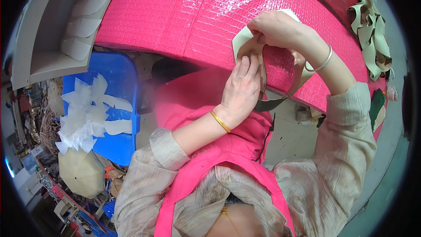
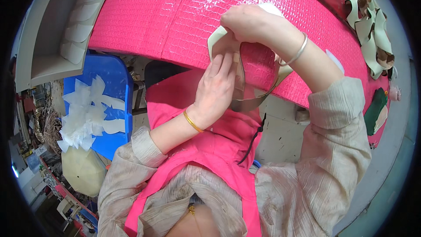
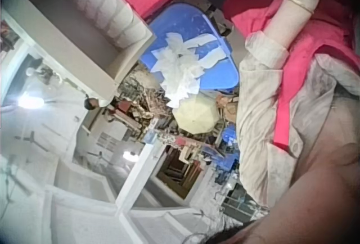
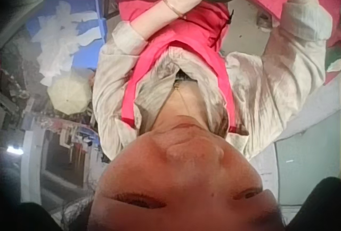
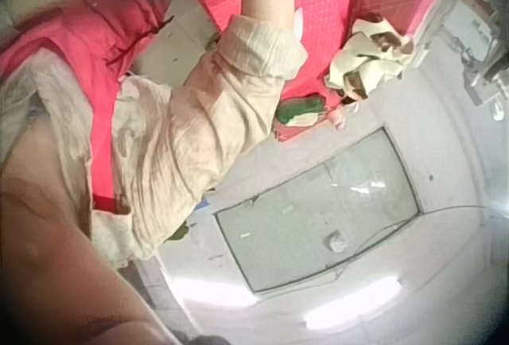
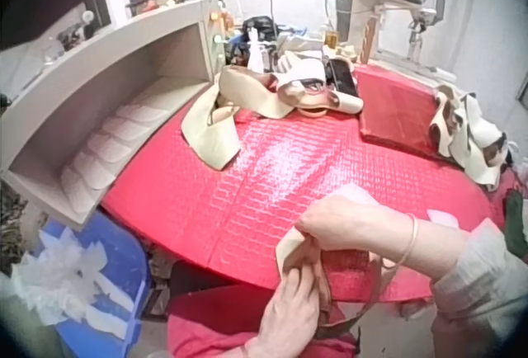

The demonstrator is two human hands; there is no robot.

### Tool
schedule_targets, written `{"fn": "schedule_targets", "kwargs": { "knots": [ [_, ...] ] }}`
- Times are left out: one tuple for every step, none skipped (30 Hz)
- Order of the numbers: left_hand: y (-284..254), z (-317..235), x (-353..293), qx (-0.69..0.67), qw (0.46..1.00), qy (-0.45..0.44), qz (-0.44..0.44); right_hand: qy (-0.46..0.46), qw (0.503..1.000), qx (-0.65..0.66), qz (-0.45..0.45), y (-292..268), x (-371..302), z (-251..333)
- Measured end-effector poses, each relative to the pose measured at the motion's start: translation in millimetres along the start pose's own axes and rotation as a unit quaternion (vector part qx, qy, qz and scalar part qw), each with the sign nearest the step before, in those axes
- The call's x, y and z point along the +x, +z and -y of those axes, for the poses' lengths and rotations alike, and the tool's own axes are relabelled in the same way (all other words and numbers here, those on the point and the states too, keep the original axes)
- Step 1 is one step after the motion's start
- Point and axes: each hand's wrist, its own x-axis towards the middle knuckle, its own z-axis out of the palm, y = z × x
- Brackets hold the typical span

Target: Fitting together the upper components of a shoe.

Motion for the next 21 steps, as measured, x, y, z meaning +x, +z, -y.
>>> {"fn": "schedule_targets", "kwargs": {
  "knots": [
    [1.9,1.7,-0.7,0.030,0.999,0.025,-0.003,0.001,1.000,-0.019,0.007,0.9,1.5,-3.2],
    [1.9,3.8,-0.6,0.028,0.999,0.028,0.001,0.003,0.999,-0.038,0.014,2.0,3.1,-6.4],
    [1.6,6.5,-0.6,0.009,0.999,0.035,0.000,0.006,0.999,-0.035,0.014,3.5,4.5,-9.3],
    [1.6,8.5,-0.3,-0.008,0.999,0.040,0.000,-0.003,0.999,-0.029,0.028,5.0,7.6,-12.1],
    [2.1,8.8,0.2,-0.008,0.999,0.041,0.002,-0.011,0.999,-0.023,0.042,6.3,10.9,-14.8],
    [2.3,8.6,0.7,-0.014,0.999,0.032,0.005,0.009,0.996,-0.032,0.080,6.6,16.2,-15.8],
    [1.5,8.2,1.7,-0.020,1.000,0.022,0.009,0.009,0.996,-0.030,0.080,6.3,18.4,-17.1],
    [0.7,7.3,5.3,-0.021,0.999,0.022,0.011,0.007,0.996,0.000,0.094,5.0,19.7,-18.3],
    [-0.1,5.9,11.5,-0.010,0.998,-0.004,0.058,0.004,0.994,0.030,0.108,4.9,21.8,-20.5],
    [0.0,4.7,15.8,0.000,0.994,-0.030,0.104,0.016,0.990,0.068,0.125,1.5,24.4,-20.2],
    [2.3,4.6,17.0,0.000,0.994,-0.031,0.106,0.016,0.989,0.070,0.126,-2.2,23.5,-19.4],
    [4.9,4.7,17.5,0.036,0.997,-0.009,0.061,0.022,0.986,0.062,0.154,-9.2,22.5,-19.7],
    [7.4,6.2,19.4,0.074,0.997,0.015,0.013,0.030,0.982,0.054,0.180,-16.1,21.8,-18.8],
    [10.7,9.4,18.9,0.075,0.997,0.017,0.013,-0.004,0.983,0.041,0.176,-15.9,23.1,-24.9],
    [14.7,14.0,16.9,0.052,0.997,0.038,-0.029,-0.003,0.984,0.042,0.175,-13.4,24.9,-30.2],
    [14.9,16.2,14.7,0.029,0.995,0.057,-0.072,0.008,0.986,0.028,0.167,-9.7,27.1,-30.7],
    [14.9,16.6,13.6,0.030,0.995,0.057,-0.071,0.019,0.987,0.015,0.158,-6.9,28.6,-30.8],
    [14.1,16.7,13.2,0.023,0.998,0.043,-0.038,0.018,0.987,0.016,0.158,-5.7,28.8,-30.7],
    [13.0,15.8,14.5,0.015,0.999,0.029,-0.005,0.026,0.988,-0.009,0.151,-6.4,27.8,-29.3],
    [11.1,15.0,17.5,0.015,0.999,0.029,-0.004,0.033,0.988,-0.035,0.144,-6.6,27.4,-28.6],
    [9.0,14.6,22.2,0.020,1.000,0.018,0.016,0.033,0.988,-0.035,0.144,-1.5,29.0,-34.2]
  ]
}}
